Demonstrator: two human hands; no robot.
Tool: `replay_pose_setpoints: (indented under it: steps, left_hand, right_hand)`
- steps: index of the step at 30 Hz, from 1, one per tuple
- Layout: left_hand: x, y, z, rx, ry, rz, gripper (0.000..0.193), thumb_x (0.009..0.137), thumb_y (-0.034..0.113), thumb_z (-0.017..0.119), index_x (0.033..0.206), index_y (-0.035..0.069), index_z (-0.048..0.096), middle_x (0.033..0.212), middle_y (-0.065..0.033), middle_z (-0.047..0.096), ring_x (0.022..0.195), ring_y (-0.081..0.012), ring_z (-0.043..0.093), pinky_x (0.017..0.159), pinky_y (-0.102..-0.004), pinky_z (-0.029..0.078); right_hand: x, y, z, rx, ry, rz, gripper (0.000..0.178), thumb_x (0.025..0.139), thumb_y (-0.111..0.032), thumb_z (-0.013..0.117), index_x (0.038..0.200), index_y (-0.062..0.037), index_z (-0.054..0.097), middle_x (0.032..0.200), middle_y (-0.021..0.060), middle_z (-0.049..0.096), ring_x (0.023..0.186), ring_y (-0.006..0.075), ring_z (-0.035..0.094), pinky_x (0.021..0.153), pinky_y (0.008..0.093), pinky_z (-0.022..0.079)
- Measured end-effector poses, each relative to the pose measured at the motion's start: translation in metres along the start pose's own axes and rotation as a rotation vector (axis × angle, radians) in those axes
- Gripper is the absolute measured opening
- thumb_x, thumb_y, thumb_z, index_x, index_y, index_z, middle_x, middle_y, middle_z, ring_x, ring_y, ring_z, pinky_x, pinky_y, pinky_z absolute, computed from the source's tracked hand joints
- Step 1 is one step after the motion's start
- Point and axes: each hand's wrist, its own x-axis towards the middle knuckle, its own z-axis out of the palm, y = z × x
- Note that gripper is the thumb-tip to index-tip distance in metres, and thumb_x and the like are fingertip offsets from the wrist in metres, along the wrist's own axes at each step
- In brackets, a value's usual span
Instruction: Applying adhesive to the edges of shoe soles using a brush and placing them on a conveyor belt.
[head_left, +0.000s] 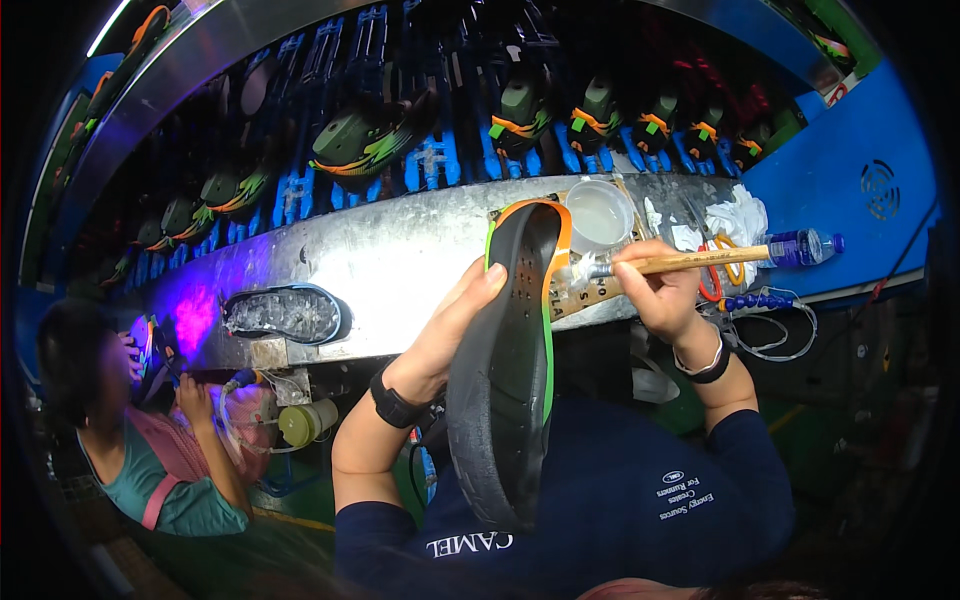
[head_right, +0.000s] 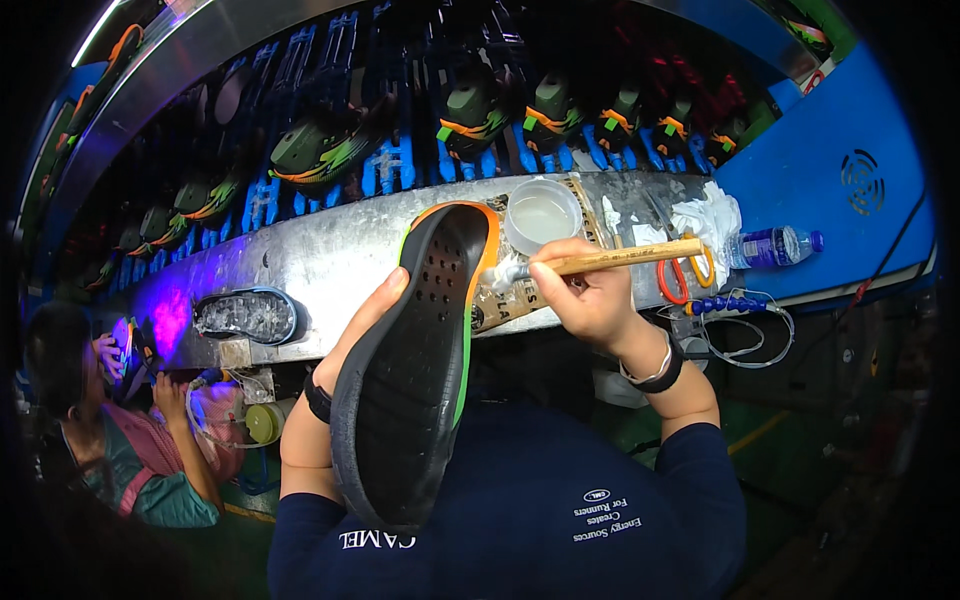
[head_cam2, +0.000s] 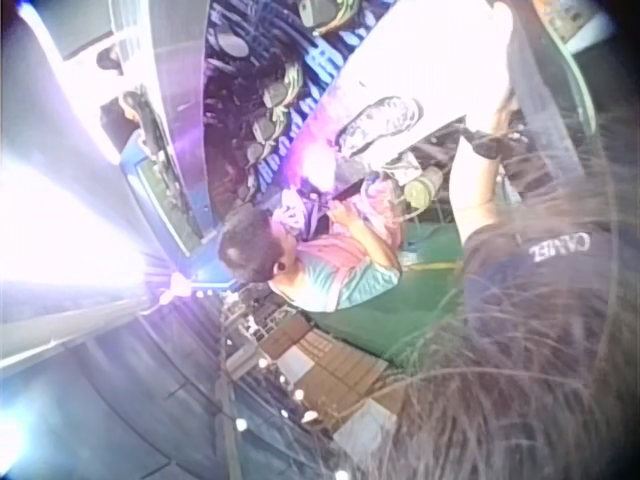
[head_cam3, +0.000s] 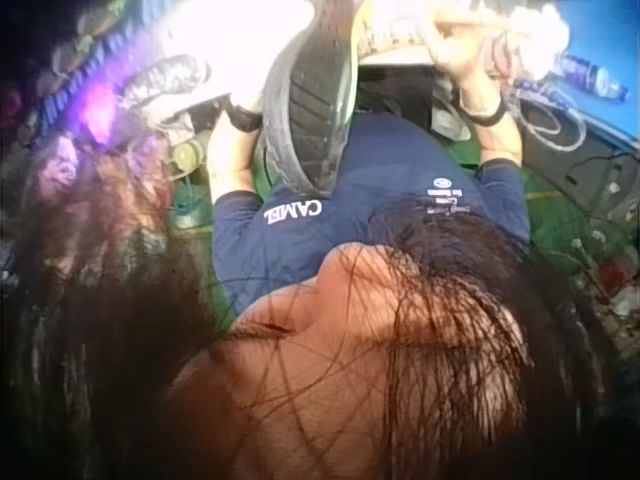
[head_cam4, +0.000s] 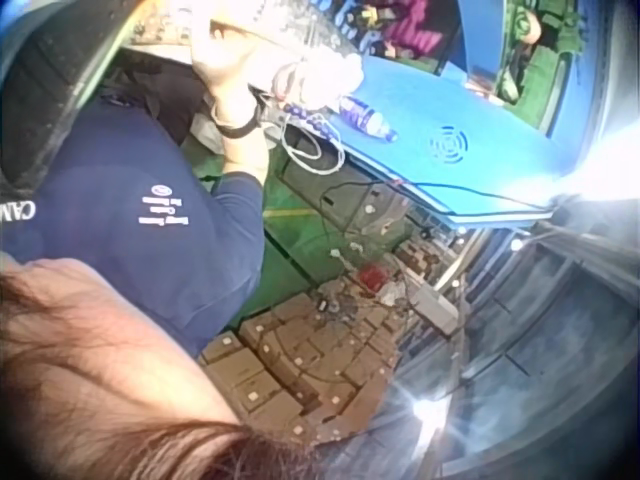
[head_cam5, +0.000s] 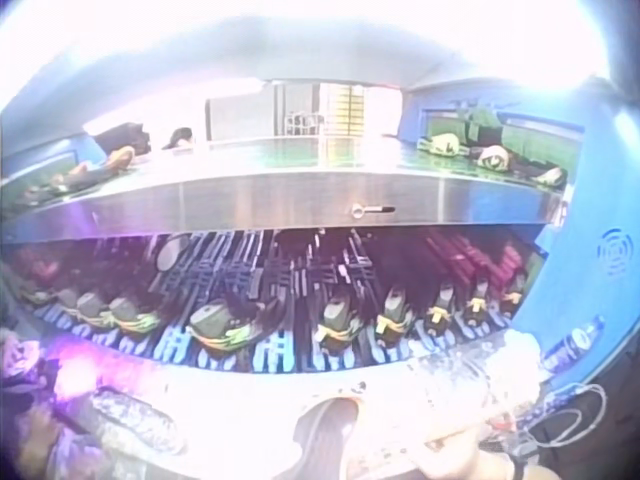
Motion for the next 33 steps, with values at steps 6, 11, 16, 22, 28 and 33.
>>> replay_pose_setpoints:
  steps: [6, 11, 16, 22, 28, 33]
  left_hand:
    - [0.007, -0.004, -0.004, -0.008, -0.027, 0.032, 0.055, 0.087, 0.033, 0.045, 0.127, 0.001, 0.027, 0.107, -0.0101, 0.048, 0.091, -0.0112, 0.051, 0.076, -0.0246, 0.044]
    - [0.01, -0.003, -0.004, 0.007, -0.01, 0.08, 0.056, 0.087, 0.03, 0.046, 0.129, 0.001, 0.024, 0.113, -0.0109, 0.046, 0.099, -0.014, 0.048, 0.082, -0.0276, 0.042]
    - [0.012, -0.002, -0.002, 0.032, 0.009, 0.104, 0.055, 0.087, 0.03, 0.045, 0.13, 0.002, 0.025, 0.112, -0.0095, 0.046, 0.099, -0.0127, 0.048, 0.082, -0.0263, 0.041]
    - [0.015, -0.003, -0.006, 0.104, 0.026, 0.109, 0.057, 0.086, 0.034, 0.045, 0.13, 0.003, 0.026, 0.11, -0.0089, 0.048, 0.094, -0.0115, 0.05, 0.079, -0.0241, 0.042]
    - [0.021, -0.002, -0.018, 0.123, 0.044, 0.128, 0.07, 0.082, 0.034, 0.053, 0.133, 0.002, 0.016, 0.109, -0.0157, 0.049, 0.09, -0.0184, 0.056, 0.07, -0.0274, 0.048]
    - [0.021, 0.001, -0.023, 0.18, 0.055, 0.13, 0.074, 0.081, 0.037, 0.054, 0.133, 0.003, 0.015, 0.105, -0.0167, 0.051, 0.088, -0.0188, 0.057, 0.065, -0.0266, 0.049]
  right_hand:
    - [0.01, 0.004, 0.007, 0.082, 0.15, 0.024, 0.007, 0.079, -0.002, 0.056, 0.086, 0.0006, 0.055, 0.067, 0.0001, 0.053, 0.053, 0.0027, 0.045, 0.048, 0.0168, 0.035]
    - [0.014, 0.008, 0.014, -0.028, 0.151, -0.033, 0.006, 0.078, -0.003, 0.059, 0.082, -0.0011, 0.056, 0.07, -0.0002, 0.053, 0.056, 0.0026, 0.043, 0.049, 0.0167, 0.034]
    - [0.006, 0.0, 0.018, -0.052, 0.071, -0.038, 0.005, 0.078, -0.003, 0.058, 0.082, -0.0012, 0.056, 0.066, -0.0018, 0.051, 0.053, 0.0018, 0.041, 0.046, 0.0168, 0.032]
    - [0.0, -0.01, 0.02, -0.006, 0.02, -0.025, 0.007, 0.077, -0.004, 0.059, 0.084, -0.0007, 0.056, 0.066, -0.0024, 0.051, 0.052, 0.0017, 0.04, 0.046, 0.0165, 0.032]
    - [-0.006, -0.024, 0.02, -0.006, -0.032, -0.024, 0.007, 0.076, -0.003, 0.06, 0.082, -0.0005, 0.057, 0.067, 0.0007, 0.055, 0.052, 0.0031, 0.044, 0.046, 0.0179, 0.035]
    - [-0.006, -0.035, 0.02, -0.116, -0.078, -0.163, 0.008, 0.073, -0.002, 0.061, 0.079, -0.0003, 0.057, 0.066, 0.0064, 0.059, 0.054, 0.0091, 0.055, 0.048, 0.0213, 0.043]
